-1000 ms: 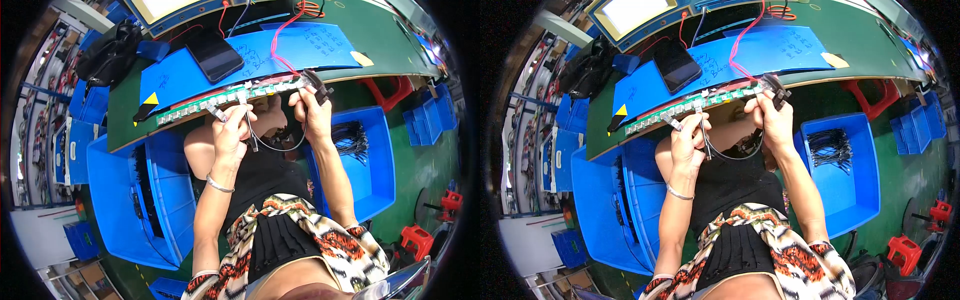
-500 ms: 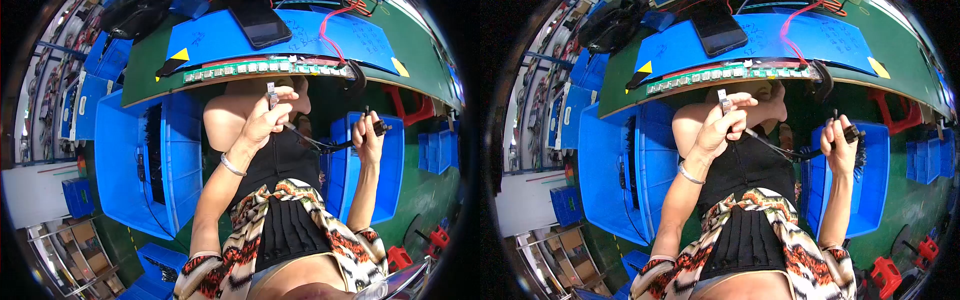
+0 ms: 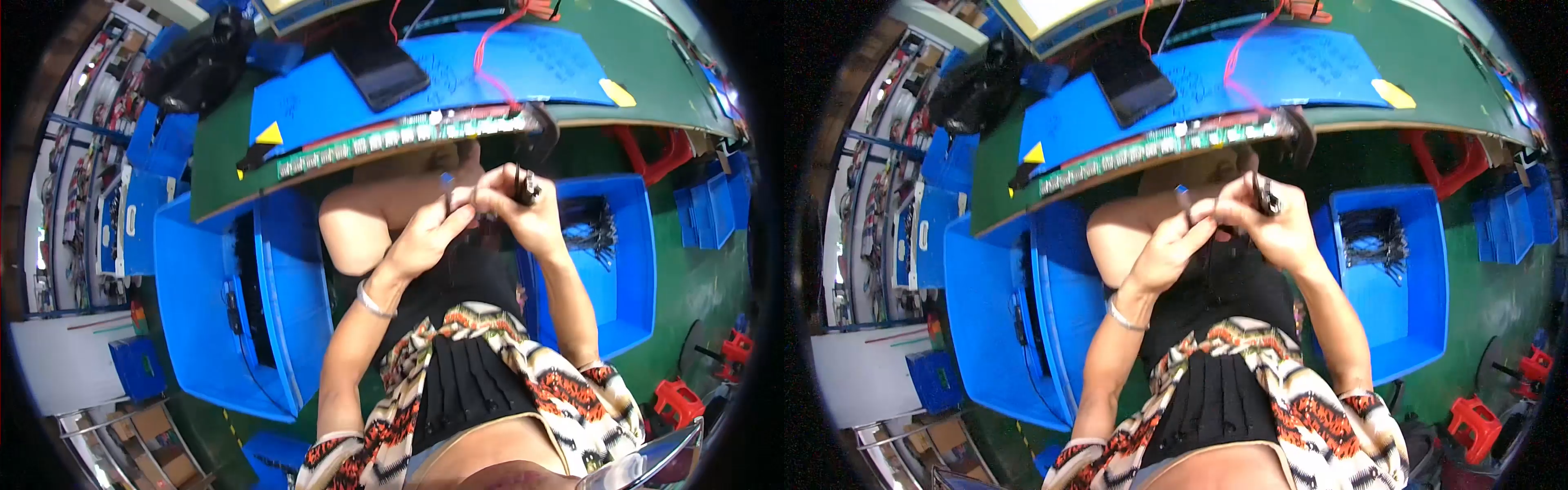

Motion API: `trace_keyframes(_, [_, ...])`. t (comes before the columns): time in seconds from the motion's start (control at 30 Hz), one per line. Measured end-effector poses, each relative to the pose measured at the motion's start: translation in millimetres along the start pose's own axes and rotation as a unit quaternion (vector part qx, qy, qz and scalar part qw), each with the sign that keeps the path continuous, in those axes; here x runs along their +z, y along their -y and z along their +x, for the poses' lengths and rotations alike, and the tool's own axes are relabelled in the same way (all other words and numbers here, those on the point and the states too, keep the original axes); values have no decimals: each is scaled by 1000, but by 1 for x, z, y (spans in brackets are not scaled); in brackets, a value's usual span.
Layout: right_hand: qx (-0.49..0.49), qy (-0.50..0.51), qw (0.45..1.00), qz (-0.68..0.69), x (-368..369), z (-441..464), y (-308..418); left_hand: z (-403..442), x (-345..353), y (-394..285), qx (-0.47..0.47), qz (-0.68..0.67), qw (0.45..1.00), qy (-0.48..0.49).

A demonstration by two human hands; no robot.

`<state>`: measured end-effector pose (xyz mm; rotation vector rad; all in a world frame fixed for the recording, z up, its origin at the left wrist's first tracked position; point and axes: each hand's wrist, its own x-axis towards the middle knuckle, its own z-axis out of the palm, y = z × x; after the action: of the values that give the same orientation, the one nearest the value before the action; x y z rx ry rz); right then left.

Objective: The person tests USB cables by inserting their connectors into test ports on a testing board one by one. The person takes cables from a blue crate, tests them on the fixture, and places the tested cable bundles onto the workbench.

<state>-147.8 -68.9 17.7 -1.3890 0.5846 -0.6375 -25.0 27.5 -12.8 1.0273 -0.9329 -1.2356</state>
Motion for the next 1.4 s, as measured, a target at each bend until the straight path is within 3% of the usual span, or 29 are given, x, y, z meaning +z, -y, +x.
trace_keyframes(0.07, [11, 31, 999, 10, -9, 0, 4, -2, -4, -12, 1, 61, 996, -61])
trace_keyframes(0.2, [32, 115, 990, 80, -13, 2, 19, -7, -9, -26, -82, -9, 994, 72])
trace_keyframes(0.33, [19, 154, 985, 79, -5, 5, 23, -7, -2, -25, -95, -109, 987, 67])
trace_keyframes(0.4, [-102, -5, 995, -21, 1, 6, 13, -6, 1, -22, -3, -82, 996, -31])
trace_keyframes(0.43, [-73, -60, 994, -49, 0, 2, 17, -3, 2, -24, 44, -71, 991, -101])
trace_keyframes(0.47, [30, -76, 993, -79, -5, -5, 17, -2, 2, -26, 65, -122, 976, -167])
trace_keyframes(0.53, [79, 10, 991, -103, -9, -22, 19, 1, 3, -36, 165, -119, 958, -204])
trace_keyframes(0.6, [113, 63, 986, -105, 1, -40, 15, -2, 20, -48, 158, -130, 948, -242])
trace_keyframes(0.67, [142, 2, 990, 0, -3, -47, -6, -4, 35, -47, 133, -181, 950, -218])
trace_keyframes(0.8, [25, -165, 972, 165, -23, -51, -8, -11, 42, -33, 65, -177, 960, -205])
trace_keyframes(0.87, [-11, -235, 958, 163, -35, -50, -10, -15, 27, -23, 55, -236, 951, -192])
trace_keyframes(1.0, [-98, -308, 925, 202, -55, -34, -8, -31, 17, -15, -30, -178, 962, -207])
trace_keyframes(1.17, [-131, -275, 942, 138, -53, -13, -9, -40, 6, -8, -43, -159, 965, -205])
trace_keyframes(1.4, [-48, -149, 986, 63, -28, 10, -14, -8, -1, -14, -16, -125, 960, -250])
